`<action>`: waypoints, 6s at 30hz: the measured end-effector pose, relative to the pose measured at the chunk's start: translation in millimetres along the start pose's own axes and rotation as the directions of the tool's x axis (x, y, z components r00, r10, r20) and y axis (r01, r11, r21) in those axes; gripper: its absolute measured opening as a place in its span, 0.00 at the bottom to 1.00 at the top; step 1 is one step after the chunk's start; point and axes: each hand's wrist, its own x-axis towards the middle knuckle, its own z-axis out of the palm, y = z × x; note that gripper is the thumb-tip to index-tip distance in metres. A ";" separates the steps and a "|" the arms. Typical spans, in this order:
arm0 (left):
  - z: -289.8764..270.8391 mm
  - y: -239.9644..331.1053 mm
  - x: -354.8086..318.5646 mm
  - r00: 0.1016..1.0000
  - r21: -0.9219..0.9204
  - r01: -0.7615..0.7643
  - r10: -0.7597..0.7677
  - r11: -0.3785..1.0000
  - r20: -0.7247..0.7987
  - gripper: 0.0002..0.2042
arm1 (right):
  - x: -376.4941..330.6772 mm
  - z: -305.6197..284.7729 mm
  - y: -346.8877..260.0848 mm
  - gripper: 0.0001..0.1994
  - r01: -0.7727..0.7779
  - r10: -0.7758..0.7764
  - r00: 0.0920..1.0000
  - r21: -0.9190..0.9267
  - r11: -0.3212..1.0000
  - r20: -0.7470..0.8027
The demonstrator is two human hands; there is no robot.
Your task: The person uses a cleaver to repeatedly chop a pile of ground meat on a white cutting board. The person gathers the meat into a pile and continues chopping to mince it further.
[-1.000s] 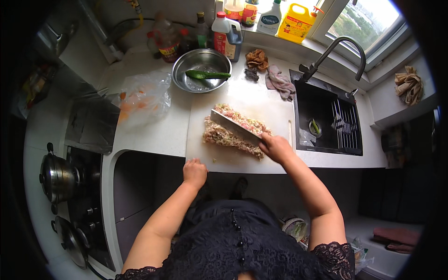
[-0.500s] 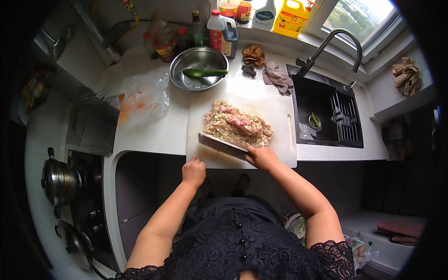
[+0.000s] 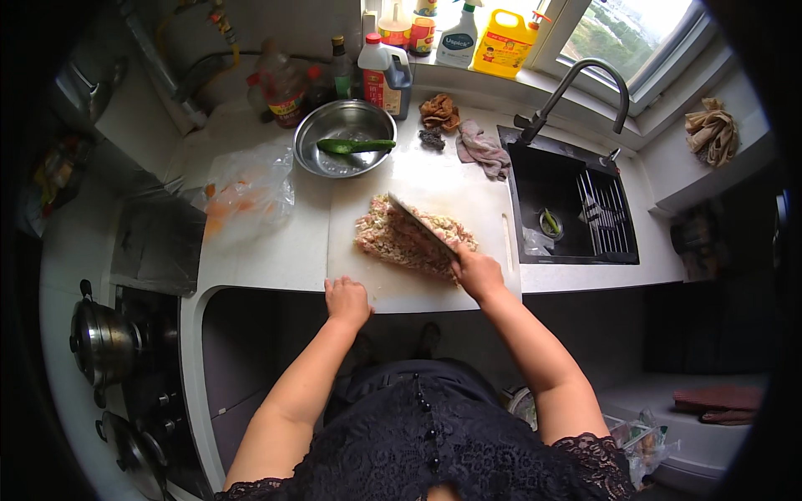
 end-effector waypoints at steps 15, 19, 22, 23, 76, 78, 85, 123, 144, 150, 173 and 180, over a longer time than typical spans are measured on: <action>10.5 -33.0 -10.2 0.973 -0.107 -0.122 0.097 0.987 -0.212 0.13 | -12.3 -13.1 -42.0 0.10 0.199 -0.213 0.974 0.152 0.968 0.079; -0.8 -31.5 -35.9 0.979 -0.203 -0.042 0.000 0.978 -0.204 0.08 | -20.3 8.6 -43.1 0.11 0.213 -0.247 0.940 0.159 0.964 0.237; 6.8 -29.4 -41.8 0.968 -0.225 -0.038 -0.019 0.974 -0.249 0.08 | -28.4 14.3 -56.1 0.12 0.195 -0.243 0.927 0.186 0.963 0.286; 7.2 -27.5 -42.2 0.970 -0.232 -0.025 -0.032 0.972 -0.240 0.08 | -30.9 16.5 -60.0 0.12 0.200 -0.247 0.917 0.176 0.964 0.312; -5.5 -15.3 6.0 0.989 0.054 0.006 -0.014 0.999 0.145 0.14 | 9.2 -4.0 -18.2 0.12 -0.170 0.164 0.984 0.082 0.982 0.074; -6.9 -16.2 3.4 0.987 0.059 0.018 -0.027 0.998 0.160 0.15 | 8.5 -24.2 -30.6 0.11 -0.183 0.174 0.981 0.113 0.977 0.082; -14.7 -9.6 5.1 0.985 0.063 0.030 -0.040 0.998 0.167 0.15 | 8.4 -0.2 -5.8 0.12 -0.222 0.215 0.973 0.081 0.972 0.087; -4.4 -11.6 0.9 0.989 0.082 0.039 -0.050 0.996 0.138 0.17 | -4.4 -9.7 -30.4 0.11 -0.176 0.163 0.983 0.192 0.966 0.084; -4.9 -10.6 2.4 0.995 0.025 0.025 -0.028 0.999 0.099 0.17 | -3.8 20.5 -37.3 0.11 -0.123 0.105 0.983 0.117 0.985 0.151; -1.6 -14.5 1.7 0.988 0.035 0.052 -0.057 0.998 0.143 0.15 | 3.0 -10.4 -43.2 0.12 -0.132 0.119 0.990 0.182 0.974 0.078; -9.3 -10.4 4.3 0.983 0.042 0.058 -0.065 0.997 0.171 0.16 | -3.2 2.5 -11.8 0.12 -0.237 0.224 0.968 0.111 0.965 0.116; -1.3 -16.1 0.1 0.999 0.072 -0.006 0.003 0.997 0.048 0.19 | 4.6 -37.5 26.3 0.11 -0.241 0.253 0.965 0.151 0.959 -0.071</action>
